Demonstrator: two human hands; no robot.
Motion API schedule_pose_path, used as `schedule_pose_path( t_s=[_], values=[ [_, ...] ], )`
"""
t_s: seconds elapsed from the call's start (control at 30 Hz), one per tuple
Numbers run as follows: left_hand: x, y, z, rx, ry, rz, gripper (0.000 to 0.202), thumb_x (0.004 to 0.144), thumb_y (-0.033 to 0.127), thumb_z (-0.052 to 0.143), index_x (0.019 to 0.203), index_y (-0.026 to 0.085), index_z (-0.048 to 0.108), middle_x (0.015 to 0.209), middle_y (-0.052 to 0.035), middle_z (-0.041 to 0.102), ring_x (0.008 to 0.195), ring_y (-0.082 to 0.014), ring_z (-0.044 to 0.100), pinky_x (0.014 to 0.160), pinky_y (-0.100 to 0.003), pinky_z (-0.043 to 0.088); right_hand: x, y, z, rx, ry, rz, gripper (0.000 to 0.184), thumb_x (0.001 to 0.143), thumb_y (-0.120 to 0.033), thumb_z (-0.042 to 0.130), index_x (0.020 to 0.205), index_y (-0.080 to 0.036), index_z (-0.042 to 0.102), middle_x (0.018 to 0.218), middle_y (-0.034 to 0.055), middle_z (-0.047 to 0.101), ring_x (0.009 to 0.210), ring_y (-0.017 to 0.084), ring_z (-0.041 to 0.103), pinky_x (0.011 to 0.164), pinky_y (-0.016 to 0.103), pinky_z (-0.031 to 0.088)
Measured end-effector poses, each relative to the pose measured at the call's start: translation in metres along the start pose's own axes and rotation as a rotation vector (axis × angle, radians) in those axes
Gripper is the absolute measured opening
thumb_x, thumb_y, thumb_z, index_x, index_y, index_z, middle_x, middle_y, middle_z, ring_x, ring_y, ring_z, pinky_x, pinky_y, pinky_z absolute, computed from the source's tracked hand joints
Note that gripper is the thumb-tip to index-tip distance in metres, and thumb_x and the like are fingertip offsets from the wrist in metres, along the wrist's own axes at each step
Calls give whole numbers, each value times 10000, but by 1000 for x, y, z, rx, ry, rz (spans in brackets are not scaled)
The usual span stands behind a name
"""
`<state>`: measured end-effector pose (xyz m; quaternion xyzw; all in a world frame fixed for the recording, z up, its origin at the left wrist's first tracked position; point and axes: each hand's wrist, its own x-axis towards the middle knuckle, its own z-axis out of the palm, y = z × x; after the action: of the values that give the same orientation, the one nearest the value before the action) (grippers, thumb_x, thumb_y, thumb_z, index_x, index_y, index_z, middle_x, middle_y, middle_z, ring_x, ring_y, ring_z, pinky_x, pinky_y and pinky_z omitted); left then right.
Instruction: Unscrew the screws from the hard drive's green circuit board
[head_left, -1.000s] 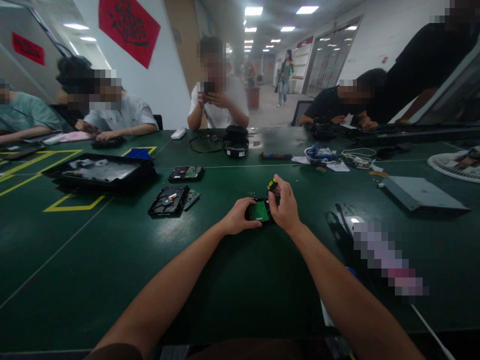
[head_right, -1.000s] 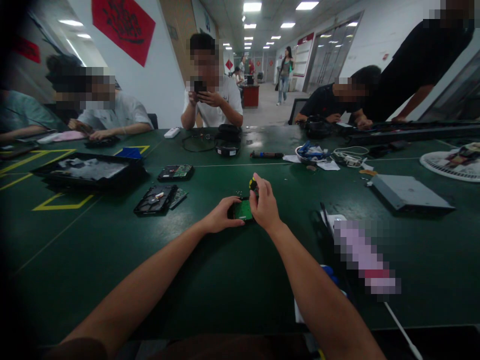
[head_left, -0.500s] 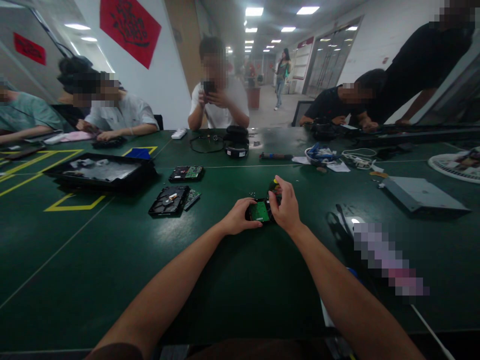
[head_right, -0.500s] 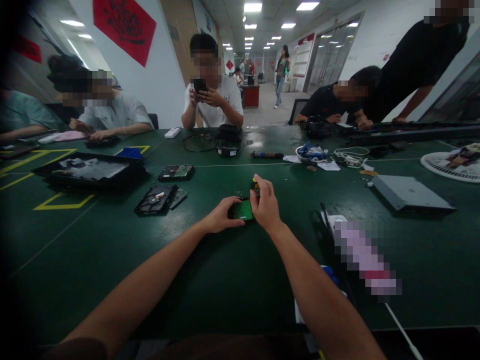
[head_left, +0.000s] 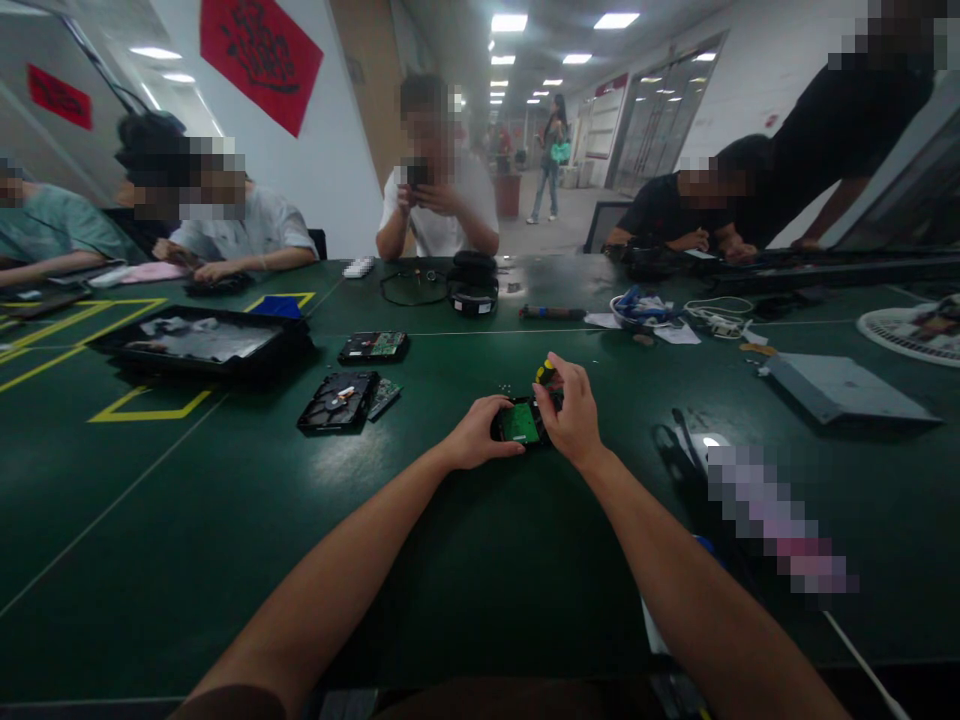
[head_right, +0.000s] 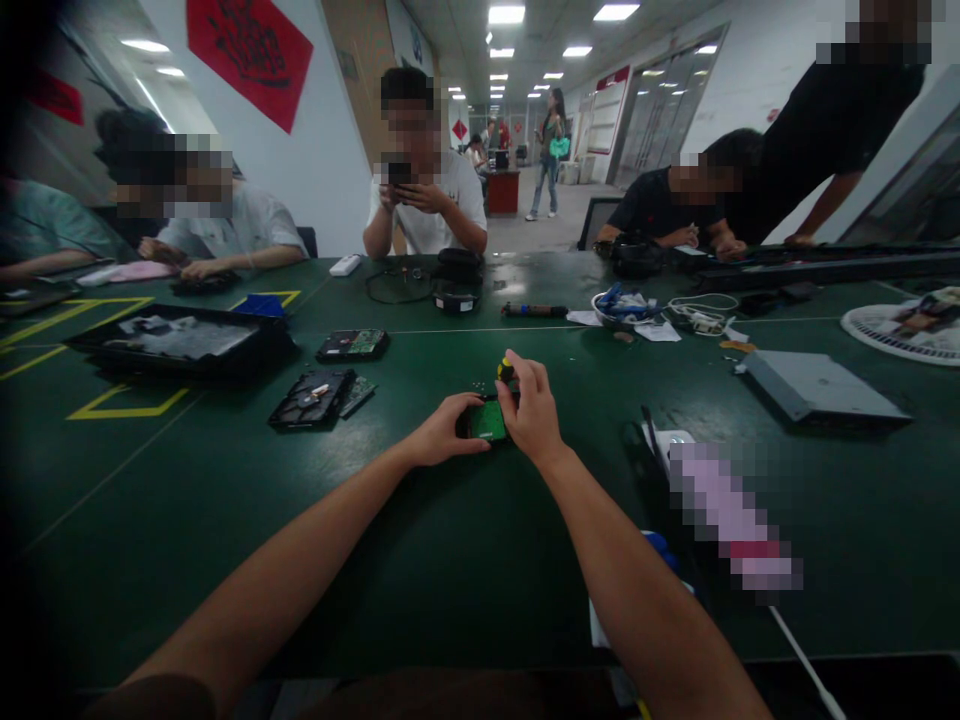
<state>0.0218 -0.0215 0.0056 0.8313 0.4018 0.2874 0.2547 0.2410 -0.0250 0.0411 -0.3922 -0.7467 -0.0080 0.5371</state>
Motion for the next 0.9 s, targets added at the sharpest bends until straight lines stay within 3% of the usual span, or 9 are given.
schedule_pose_path(
  t_s=[0.57, 0.73, 0.9],
  values=[
    [-1, 4, -3, -7, -16, -20, 806, 692, 560, 831, 1357, 215, 533, 1444, -143, 506, 1367, -343, 450, 1154, -528, 391, 0, -1, 0, -5, -8, 11, 602, 1003, -246, 518, 1567, -276, 309, 1348, 131, 552, 1088, 260, 629, 941, 480, 580],
    [0, 3, -2, -10, -12, -22, 811, 680, 556, 841, 1356, 225, 538, 1434, -139, 517, 1356, -348, 466, 1147, -539, 394, 1, -2, -1, -34, -11, 12, 575, 991, -287, 549, 1537, -290, 367, 1279, 119, 570, 1098, 269, 612, 922, 484, 586],
    [1, 3, -2, -3, -17, -34, 810, 679, 556, 843, 1350, 221, 539, 1441, -144, 513, 1366, -347, 458, 1156, -539, 384, 0, 0, 0, -22, -3, 24, 577, 1015, -273, 487, 1565, -280, 314, 1363, 135, 557, 1106, 266, 632, 971, 500, 564]
  ],
)
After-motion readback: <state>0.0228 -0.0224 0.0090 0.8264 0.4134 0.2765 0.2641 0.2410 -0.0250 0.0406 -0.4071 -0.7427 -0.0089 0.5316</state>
